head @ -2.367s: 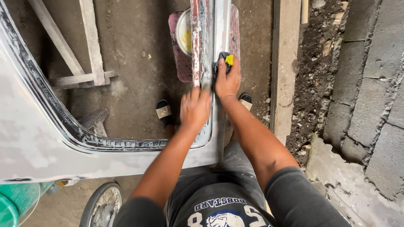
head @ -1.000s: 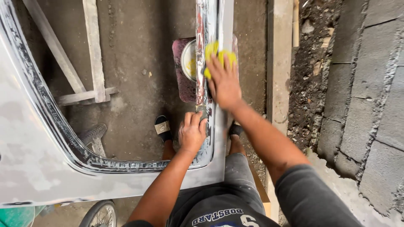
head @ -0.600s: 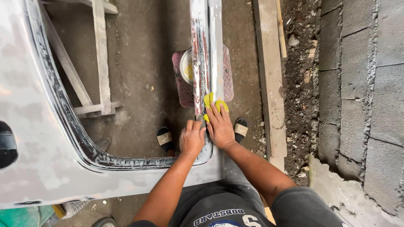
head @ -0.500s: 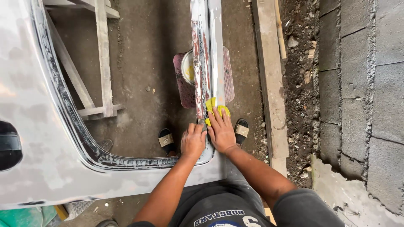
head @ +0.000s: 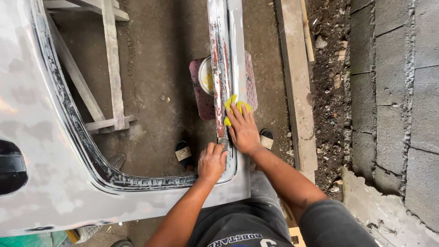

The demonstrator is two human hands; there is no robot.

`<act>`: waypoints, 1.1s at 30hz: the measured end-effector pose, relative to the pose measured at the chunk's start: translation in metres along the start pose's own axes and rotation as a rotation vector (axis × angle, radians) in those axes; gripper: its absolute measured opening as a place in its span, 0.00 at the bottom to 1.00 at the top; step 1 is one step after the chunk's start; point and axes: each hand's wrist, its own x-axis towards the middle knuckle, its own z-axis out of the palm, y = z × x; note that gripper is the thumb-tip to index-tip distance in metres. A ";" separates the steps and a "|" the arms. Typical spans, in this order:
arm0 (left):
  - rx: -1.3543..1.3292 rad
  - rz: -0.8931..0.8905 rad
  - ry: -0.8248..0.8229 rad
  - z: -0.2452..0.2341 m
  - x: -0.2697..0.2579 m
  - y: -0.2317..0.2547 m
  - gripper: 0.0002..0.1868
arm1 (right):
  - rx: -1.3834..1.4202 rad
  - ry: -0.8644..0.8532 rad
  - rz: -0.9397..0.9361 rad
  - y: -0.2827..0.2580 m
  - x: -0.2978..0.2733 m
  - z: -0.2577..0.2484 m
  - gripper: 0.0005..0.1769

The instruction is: The person cleans a white car door using a yellow cloth and a black scraper. They dip the cloth into a green bucket of water, wipe the door surface, and use the scraper to remove residue from the edges and around the handle. The person repeatedly rinses the cloth and continues scrubbing different sections of the door.

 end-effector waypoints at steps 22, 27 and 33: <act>0.131 0.081 0.057 0.004 0.110 0.011 0.15 | 0.199 0.405 0.176 0.062 0.167 0.005 0.31; 0.193 0.068 0.105 0.003 0.167 0.010 0.12 | 0.252 0.422 0.213 0.062 0.168 0.006 0.31; 0.179 0.157 0.139 0.004 0.122 0.013 0.16 | 0.282 0.486 0.222 0.066 0.166 0.014 0.28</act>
